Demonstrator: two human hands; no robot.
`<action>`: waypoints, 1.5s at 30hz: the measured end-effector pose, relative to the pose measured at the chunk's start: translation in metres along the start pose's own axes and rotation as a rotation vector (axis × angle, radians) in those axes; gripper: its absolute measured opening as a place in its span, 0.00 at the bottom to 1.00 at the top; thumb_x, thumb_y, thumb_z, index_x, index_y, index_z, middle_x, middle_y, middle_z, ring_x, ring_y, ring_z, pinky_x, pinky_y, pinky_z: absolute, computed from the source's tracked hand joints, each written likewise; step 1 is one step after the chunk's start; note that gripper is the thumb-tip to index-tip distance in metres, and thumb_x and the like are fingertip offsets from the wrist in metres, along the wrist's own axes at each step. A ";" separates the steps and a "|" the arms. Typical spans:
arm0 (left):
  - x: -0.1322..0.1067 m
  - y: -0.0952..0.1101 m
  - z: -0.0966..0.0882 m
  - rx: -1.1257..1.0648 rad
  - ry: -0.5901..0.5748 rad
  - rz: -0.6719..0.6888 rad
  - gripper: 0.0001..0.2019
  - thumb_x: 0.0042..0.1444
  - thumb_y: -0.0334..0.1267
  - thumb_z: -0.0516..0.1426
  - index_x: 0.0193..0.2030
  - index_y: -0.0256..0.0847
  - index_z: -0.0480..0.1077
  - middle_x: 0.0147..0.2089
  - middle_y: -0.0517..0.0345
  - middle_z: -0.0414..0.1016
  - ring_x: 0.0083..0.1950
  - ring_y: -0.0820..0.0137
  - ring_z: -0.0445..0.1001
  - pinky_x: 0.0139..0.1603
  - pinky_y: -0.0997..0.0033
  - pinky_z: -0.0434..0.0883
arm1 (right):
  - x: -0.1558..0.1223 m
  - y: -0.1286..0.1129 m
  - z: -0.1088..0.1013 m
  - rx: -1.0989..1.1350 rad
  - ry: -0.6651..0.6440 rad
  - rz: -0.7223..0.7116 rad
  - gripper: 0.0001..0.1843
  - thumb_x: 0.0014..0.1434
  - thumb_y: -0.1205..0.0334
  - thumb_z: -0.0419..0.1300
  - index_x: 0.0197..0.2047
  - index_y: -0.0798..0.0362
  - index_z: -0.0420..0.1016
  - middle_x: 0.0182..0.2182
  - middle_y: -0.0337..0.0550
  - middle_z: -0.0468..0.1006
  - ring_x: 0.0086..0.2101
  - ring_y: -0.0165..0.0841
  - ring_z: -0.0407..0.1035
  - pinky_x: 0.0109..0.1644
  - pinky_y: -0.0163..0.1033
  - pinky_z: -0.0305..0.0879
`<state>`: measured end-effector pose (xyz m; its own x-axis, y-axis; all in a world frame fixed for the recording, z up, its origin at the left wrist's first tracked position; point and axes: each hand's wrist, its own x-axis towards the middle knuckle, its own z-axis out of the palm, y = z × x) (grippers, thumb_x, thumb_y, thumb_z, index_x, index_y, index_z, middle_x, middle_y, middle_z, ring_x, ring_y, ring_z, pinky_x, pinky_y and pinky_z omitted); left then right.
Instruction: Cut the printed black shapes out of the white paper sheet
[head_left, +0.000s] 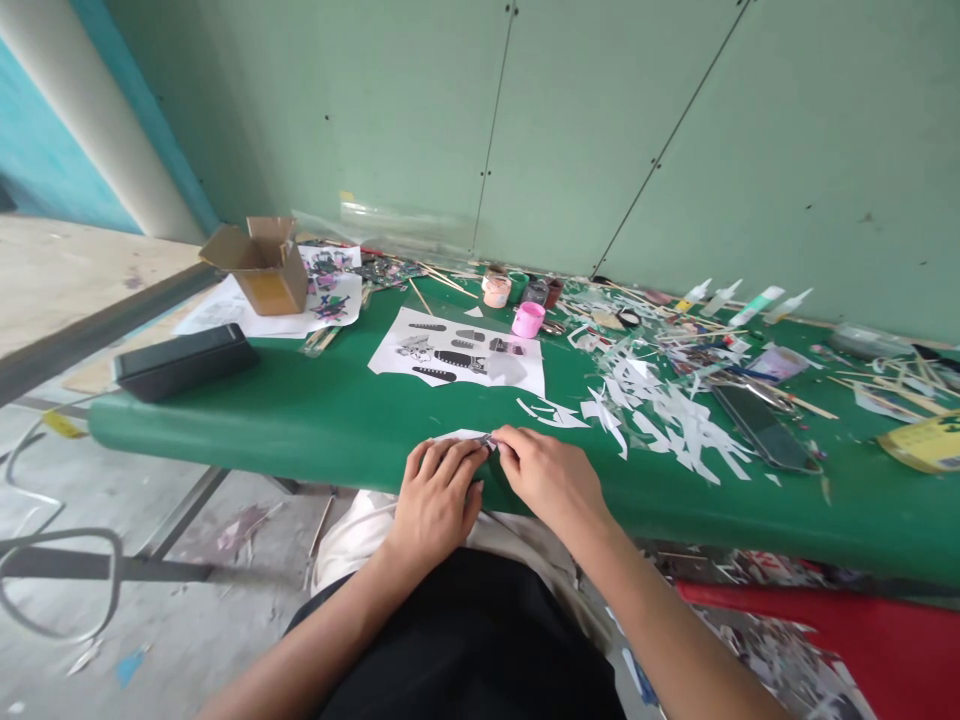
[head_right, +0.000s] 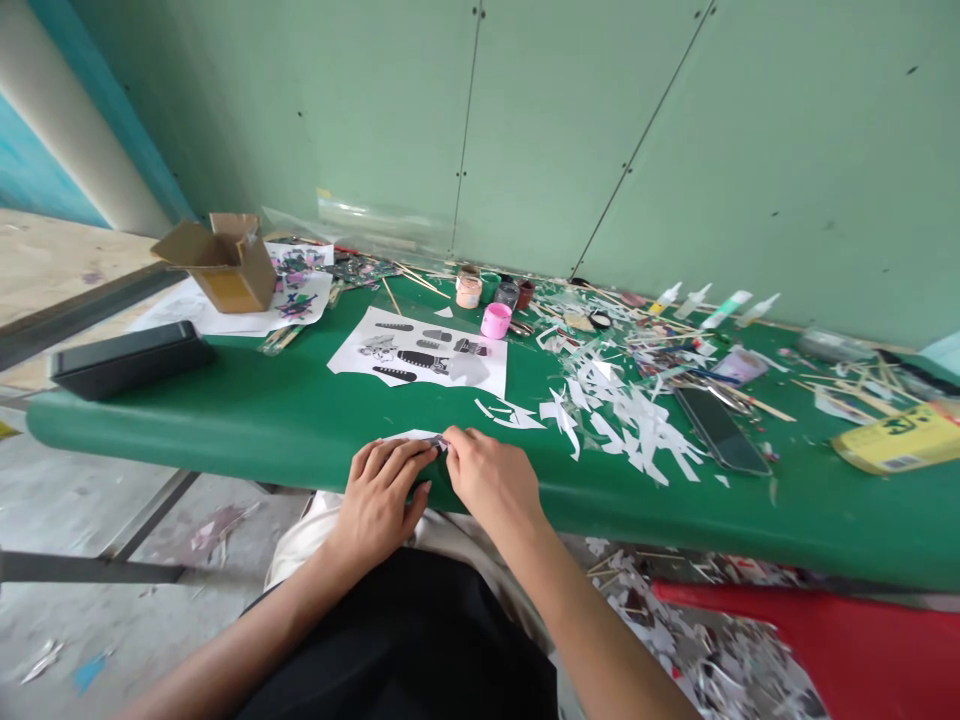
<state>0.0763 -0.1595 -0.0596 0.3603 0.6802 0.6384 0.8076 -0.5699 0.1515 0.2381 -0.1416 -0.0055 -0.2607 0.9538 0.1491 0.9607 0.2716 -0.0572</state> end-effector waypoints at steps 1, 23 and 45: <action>0.000 0.000 0.000 0.001 0.000 -0.001 0.16 0.61 0.33 0.53 0.55 0.41 0.69 0.55 0.54 0.76 0.54 0.62 0.70 0.60 0.57 0.61 | 0.000 0.000 0.000 -0.001 -0.006 0.001 0.15 0.68 0.60 0.47 0.48 0.44 0.74 0.39 0.39 0.82 0.31 0.30 0.74 0.26 0.36 0.51; -0.001 0.000 0.001 -0.001 -0.001 -0.001 0.16 0.61 0.33 0.54 0.56 0.41 0.69 0.56 0.55 0.75 0.55 0.62 0.70 0.60 0.58 0.59 | 0.001 -0.001 -0.009 -0.128 -0.061 -0.076 0.16 0.68 0.62 0.45 0.47 0.46 0.74 0.34 0.41 0.79 0.27 0.31 0.73 0.24 0.38 0.47; -0.001 -0.002 0.001 0.010 0.002 0.022 0.16 0.62 0.33 0.53 0.56 0.43 0.69 0.56 0.55 0.75 0.56 0.62 0.70 0.61 0.57 0.60 | 0.005 0.009 -0.021 0.005 -0.126 -0.053 0.11 0.67 0.62 0.49 0.42 0.47 0.73 0.33 0.39 0.80 0.31 0.32 0.74 0.26 0.34 0.53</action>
<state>0.0747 -0.1589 -0.0609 0.3767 0.6669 0.6429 0.8045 -0.5796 0.1298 0.2478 -0.1369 0.0155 -0.3211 0.9467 0.0268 0.9449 0.3222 -0.0577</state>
